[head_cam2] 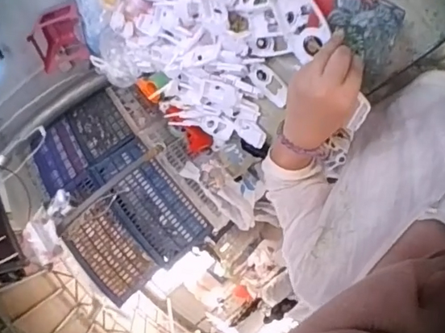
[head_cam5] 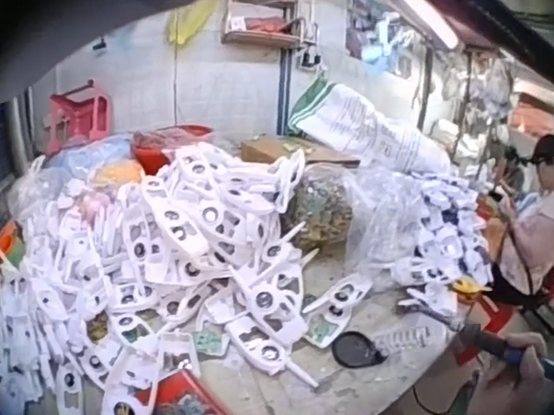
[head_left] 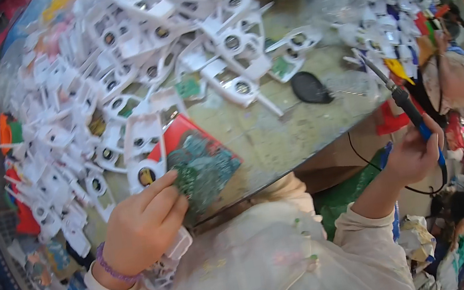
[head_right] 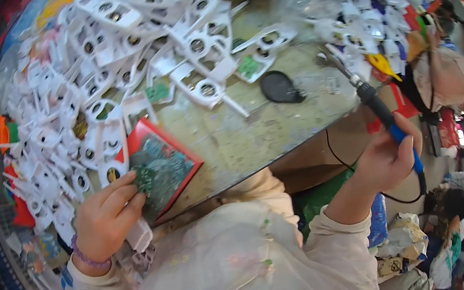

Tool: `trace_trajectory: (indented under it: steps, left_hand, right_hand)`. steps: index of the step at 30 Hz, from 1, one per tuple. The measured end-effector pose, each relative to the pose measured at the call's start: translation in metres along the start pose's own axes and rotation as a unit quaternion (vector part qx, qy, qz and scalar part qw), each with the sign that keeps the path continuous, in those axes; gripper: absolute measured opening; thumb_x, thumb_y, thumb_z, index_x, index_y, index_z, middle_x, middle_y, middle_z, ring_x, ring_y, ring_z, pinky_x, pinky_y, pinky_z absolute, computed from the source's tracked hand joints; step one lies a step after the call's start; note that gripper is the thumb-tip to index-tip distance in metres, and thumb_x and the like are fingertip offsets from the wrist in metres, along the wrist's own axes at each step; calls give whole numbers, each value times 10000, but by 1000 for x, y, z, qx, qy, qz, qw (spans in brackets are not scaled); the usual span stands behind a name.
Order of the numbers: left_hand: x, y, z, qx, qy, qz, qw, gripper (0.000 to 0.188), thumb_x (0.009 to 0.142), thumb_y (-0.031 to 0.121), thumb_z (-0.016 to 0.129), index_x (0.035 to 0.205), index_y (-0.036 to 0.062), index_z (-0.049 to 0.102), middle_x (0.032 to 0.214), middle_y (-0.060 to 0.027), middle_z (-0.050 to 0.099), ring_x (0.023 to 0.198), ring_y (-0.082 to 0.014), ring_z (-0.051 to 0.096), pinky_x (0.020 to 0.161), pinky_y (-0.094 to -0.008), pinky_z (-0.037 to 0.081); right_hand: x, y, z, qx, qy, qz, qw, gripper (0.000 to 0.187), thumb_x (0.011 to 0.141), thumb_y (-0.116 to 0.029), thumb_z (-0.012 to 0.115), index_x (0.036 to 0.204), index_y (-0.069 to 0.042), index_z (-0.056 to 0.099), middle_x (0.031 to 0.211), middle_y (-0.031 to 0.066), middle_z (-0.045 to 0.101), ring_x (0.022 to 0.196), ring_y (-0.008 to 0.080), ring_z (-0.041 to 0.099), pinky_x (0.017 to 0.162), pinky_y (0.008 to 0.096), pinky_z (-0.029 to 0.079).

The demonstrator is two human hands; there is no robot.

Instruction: Soldering electronic components and wires onto small circuit boards for toy assembly.

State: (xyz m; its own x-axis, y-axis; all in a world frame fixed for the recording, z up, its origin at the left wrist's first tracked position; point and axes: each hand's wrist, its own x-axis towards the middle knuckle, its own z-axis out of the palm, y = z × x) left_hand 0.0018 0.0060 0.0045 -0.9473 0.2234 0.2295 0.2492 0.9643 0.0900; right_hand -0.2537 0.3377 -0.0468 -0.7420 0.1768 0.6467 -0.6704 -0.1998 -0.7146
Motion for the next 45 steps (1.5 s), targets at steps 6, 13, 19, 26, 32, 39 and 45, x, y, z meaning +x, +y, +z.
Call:
trace_trajectory:
  steps: [6,13,19,26,32,39,45]
  left_hand:
    - [-3,-1,2,1,18,3,1000,125,705,42,632,827,17,630,914,-81,585,987,-231,641,600,-305,523]
    - [-2,3,5,0,24,-4,1000,128,706,35,625,833,30,622,875,-63,569,996,-219,639,607,-291,529]
    - [-6,0,8,-5,31,3,1000,126,723,68,614,844,41,634,864,-44,558,1004,-197,631,589,-275,525]
    - [-9,-2,11,0,32,0,999,127,709,75,620,831,45,635,853,-41,554,1003,-187,635,604,-273,535]
    - [-16,0,11,-19,35,-30,999,153,707,53,657,858,38,639,919,-58,592,1004,-229,647,634,-301,546]
    - [-31,3,10,-8,74,-58,996,120,703,72,636,820,47,647,931,-53,610,962,-196,640,643,-287,545]
    - [-83,10,20,8,167,-117,979,184,668,88,658,849,59,647,947,-52,611,973,-240,632,702,-337,546]
  right_hand:
    - [45,-30,-7,-90,55,39,994,295,866,-162,452,834,75,625,732,89,590,496,67,394,478,196,301]
    - [37,22,27,-135,-50,182,973,270,873,-179,521,813,41,665,550,-15,450,468,46,365,454,200,232]
    - [-15,51,46,-42,2,208,977,276,894,-132,598,1116,24,541,643,-42,405,530,37,345,472,203,262]
    - [-105,1,111,-32,-318,178,931,127,837,19,616,959,-14,614,849,69,591,739,147,550,688,246,451]
    - [-84,1,255,-49,-578,-13,815,305,825,-247,644,1010,-5,655,898,170,658,827,323,618,754,412,482]
    - [-84,7,300,-9,-743,182,644,266,866,-221,615,1002,7,632,742,7,602,662,64,551,574,236,460]
    - [-105,-43,272,-11,-667,188,721,156,876,-70,570,1018,-13,541,791,25,615,710,74,576,618,236,460]
